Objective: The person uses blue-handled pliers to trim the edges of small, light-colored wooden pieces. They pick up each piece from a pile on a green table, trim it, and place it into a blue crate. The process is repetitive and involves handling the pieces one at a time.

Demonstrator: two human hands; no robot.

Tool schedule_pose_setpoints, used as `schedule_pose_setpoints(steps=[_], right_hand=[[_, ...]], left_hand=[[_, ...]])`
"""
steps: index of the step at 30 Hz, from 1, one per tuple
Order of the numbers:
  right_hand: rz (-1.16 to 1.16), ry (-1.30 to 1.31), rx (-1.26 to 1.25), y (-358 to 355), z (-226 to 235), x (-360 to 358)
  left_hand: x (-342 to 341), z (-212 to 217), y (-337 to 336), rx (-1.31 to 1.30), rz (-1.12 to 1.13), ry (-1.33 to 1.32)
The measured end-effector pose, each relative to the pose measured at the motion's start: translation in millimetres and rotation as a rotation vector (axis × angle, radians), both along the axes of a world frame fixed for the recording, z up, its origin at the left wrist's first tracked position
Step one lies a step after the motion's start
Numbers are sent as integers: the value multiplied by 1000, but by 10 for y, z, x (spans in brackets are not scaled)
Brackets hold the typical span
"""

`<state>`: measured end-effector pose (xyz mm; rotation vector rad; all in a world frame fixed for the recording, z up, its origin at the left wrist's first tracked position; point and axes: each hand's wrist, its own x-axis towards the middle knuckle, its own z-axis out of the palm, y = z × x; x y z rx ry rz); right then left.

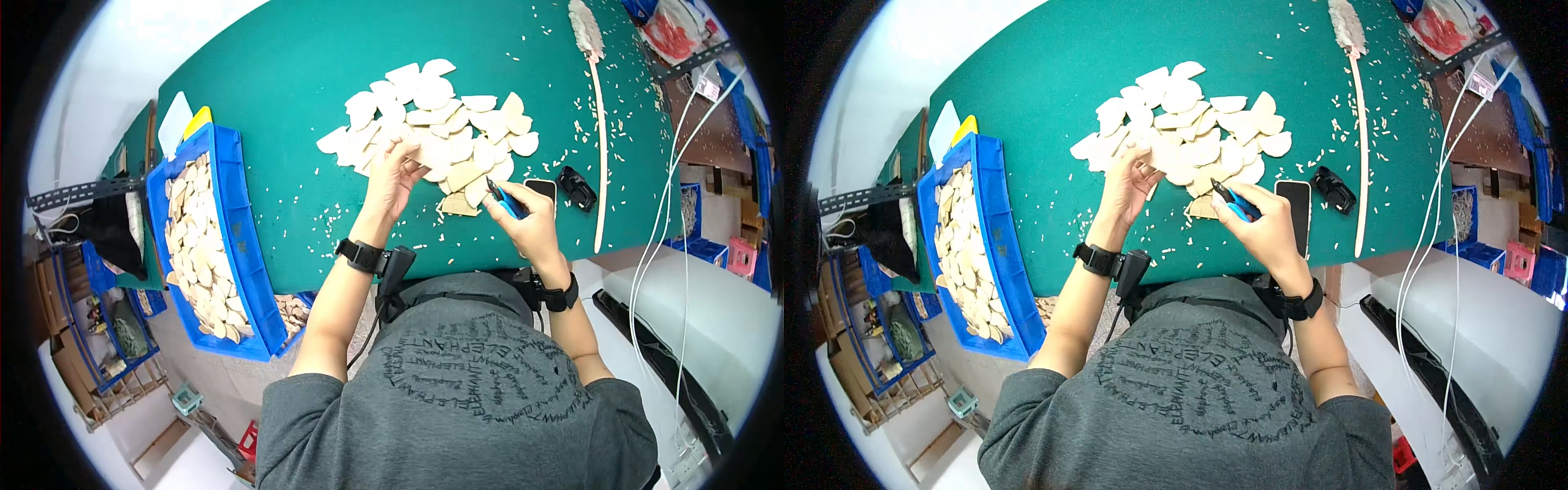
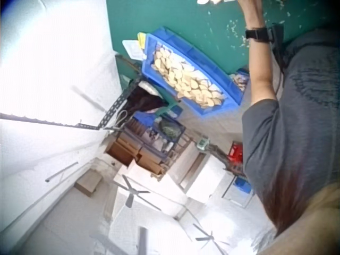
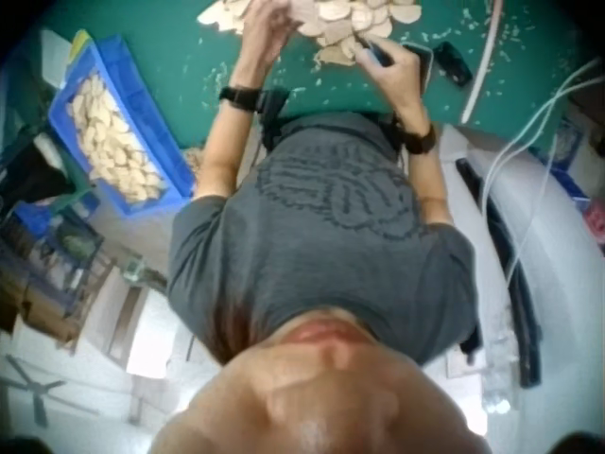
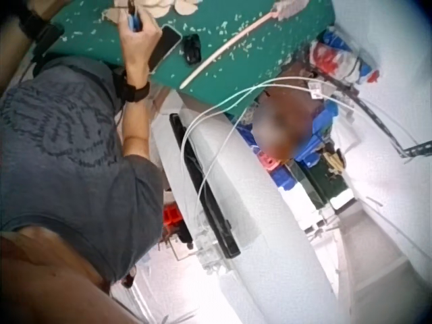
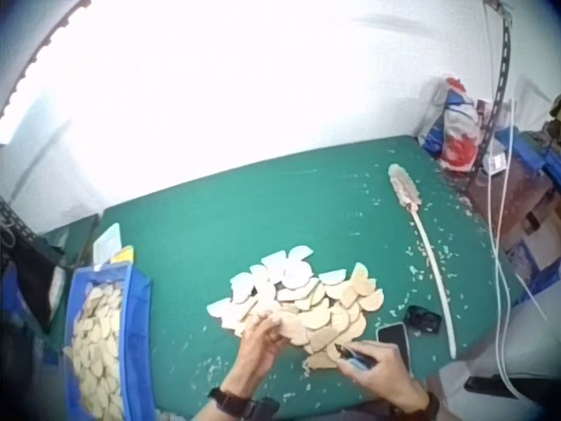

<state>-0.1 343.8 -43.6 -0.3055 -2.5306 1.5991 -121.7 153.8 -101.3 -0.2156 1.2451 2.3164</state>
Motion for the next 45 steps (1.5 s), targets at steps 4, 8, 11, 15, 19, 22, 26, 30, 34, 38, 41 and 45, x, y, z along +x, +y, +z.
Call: schedule_pose_setpoints(steps=[4, 8, 11, 15, 19, 22, 26, 30, 34, 38, 41, 45], right_hand=[[171, 52, -19, -84, 84, -174], [330, 20, -29, -226, 227, -279], [383, 57, -23, -394, 327, -310], [468, 168, 66, -627, 353, -323], [488, 181, 86, -833, 440, -294], [508, 200, 44, -961, 448, -279], [524, 272, 68, -1169, 484, -255], [541, 244, 123, -1283, 520, -226], [535, 302, 170, -1413, 538, -190], [512, 296, 177, -1527, 526, -147], [491, 290, 131, -1619, 489, -110], [473, 267, 115, -1725, 444, -67]], left_hand=[[341, 409, -141, -59, -79, 30], [571, 659, -351, -227, -219, 265], [710, 860, -481, -370, -224, 365], [813, 920, -689, -477, -157, 533], [843, 1012, -925, -556, -188, 566], [866, 1055, -1065, -568, -192, 562], [891, 1056, -1206, -521, -162, 620], [900, 1101, -1361, -516, -184, 637], [941, 1086, -1485, -497, -189, 613], [966, 1126, -1591, -528, -167, 691], [993, 1119, -1672, -534, -154, 716], [1031, 1115, -1782, -541, -164, 698]])
